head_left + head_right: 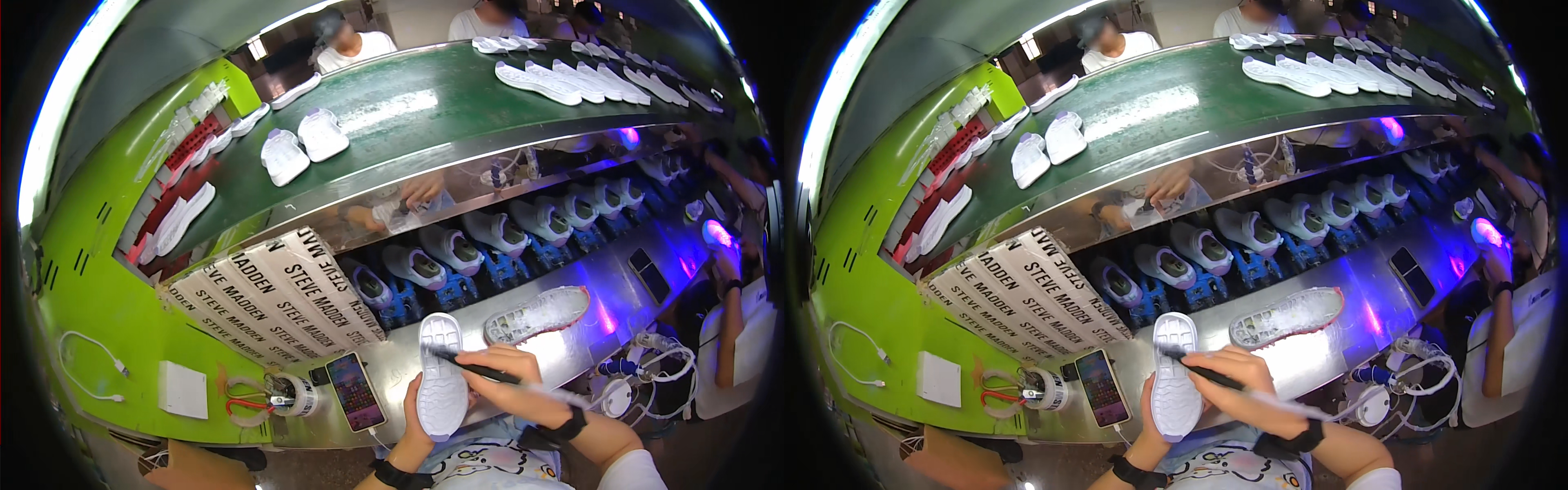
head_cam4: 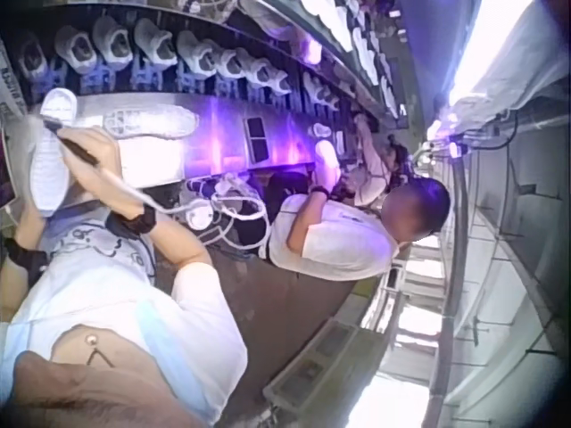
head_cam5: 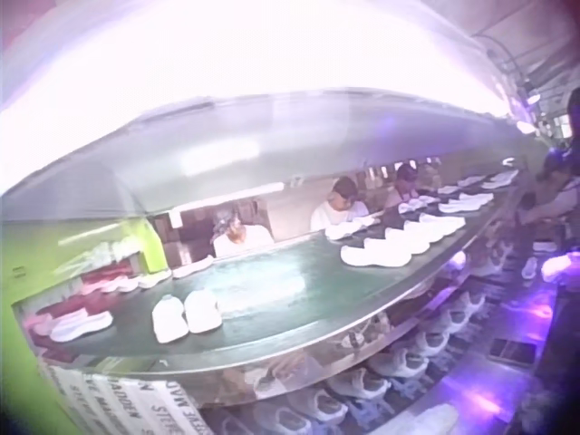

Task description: The person scrubs the soles of white shoes with a brush and cleaning solution at a workstation. They repeatedly pick up shoes from a green shelf, scrub the soles, and place them back. A smartphone is visible on the counter, and other workers are present in the background.

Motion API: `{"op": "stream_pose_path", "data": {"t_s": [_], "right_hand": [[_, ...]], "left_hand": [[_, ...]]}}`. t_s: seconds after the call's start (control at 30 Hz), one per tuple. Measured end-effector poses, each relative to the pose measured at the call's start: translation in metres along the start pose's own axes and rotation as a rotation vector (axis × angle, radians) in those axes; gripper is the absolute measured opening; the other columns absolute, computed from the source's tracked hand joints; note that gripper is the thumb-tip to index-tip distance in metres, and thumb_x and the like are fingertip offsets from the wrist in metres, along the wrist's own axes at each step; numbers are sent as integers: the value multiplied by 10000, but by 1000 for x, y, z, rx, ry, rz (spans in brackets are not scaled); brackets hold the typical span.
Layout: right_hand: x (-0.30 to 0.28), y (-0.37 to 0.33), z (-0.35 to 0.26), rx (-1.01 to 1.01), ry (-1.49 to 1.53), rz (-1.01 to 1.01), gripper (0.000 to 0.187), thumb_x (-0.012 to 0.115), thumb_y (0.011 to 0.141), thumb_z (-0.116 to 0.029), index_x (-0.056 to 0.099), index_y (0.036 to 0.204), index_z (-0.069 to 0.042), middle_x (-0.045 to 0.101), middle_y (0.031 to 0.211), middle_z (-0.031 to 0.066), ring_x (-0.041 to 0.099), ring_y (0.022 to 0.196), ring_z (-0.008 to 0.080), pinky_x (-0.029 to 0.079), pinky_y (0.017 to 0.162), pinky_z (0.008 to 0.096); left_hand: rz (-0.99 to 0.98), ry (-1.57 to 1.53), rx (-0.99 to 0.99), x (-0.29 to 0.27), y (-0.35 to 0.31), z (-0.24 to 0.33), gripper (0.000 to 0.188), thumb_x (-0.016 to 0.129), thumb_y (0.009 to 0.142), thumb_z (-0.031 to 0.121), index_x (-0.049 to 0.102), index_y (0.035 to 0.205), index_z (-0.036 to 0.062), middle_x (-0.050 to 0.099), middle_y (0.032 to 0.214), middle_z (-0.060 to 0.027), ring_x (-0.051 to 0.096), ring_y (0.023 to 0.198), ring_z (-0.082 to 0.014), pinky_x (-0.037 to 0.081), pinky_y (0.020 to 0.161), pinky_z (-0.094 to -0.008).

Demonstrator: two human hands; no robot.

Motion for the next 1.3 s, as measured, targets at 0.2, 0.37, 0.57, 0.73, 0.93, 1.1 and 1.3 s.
{"op": "stream_pose_path", "data": {"t_s": [0.2,0.37,0.57,0.73,0.93,1.1,1.3], "right_hand": [[35,-24,12,394,365,-227,211,661,830,-101,679,1020,-11,697,937,115,661,868,144,511,798,289],[53,-40,5,460,448,-524,184,607,888,-120,687,1008,-5,693,840,89,659,742,109,520,694,239],[43,-41,5,609,507,-737,189,569,913,-140,686,963,1,687,857,94,650,738,103,517,684,243],[34,-22,-26,52,338,-716,153,577,882,-93,667,937,18,684,888,108,659,825,198,508,770,280],[20,-29,-29,25,161,-789,155,575,881,-105,666,934,9,677,877,103,644,788,212,507,744,284],[8,-18,-21,53,257,-659,165,572,890,-115,681,891,9,680,879,77,648,762,175,506,743,280],[-25,-27,14,214,196,-539,172,552,882,-81,697,906,8,690,895,93,651,720,125,519,688,263]], "left_hand": [[-29,-123,121,14,8,20,654,484,861,422,354,1392,64,463,1319,-136,482,1083,-299,436,922,-446],[-125,-102,-1,28,10,22,683,419,881,427,346,1365,-50,523,1190,-173,539,1035,-283,459,924,-392],[-173,90,-139,42,13,27,647,403,878,381,380,1333,-78,488,1303,-231,563,1090,-321,471,929,-414],[-117,159,-465,49,5,8,528,426,884,268,437,1306,-49,525,1272,-230,580,1098,-304,466,955,-385],[30,1124,-233,130,-30,35,360,410,947,84,481,1294,17,511,1282,-126,536,1125,-168,422,969,-285],[70,980,-492,83,1,28,337,533,917,166,570,1202,-11,615,1126,-109,612,969,-135,483,834,-233],[30,1002,-417,66,16,28,416,608,900,254,586,1202,-32,658,1045,-97,653,812,-130,527,674,-230]]}}
Point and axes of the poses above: each hand's wrist, its own y-axis towards the middle knuckle, its own x-axis out of the palm, z = x × y, the point moved 9 cm from there along y, towards the middle knuckle
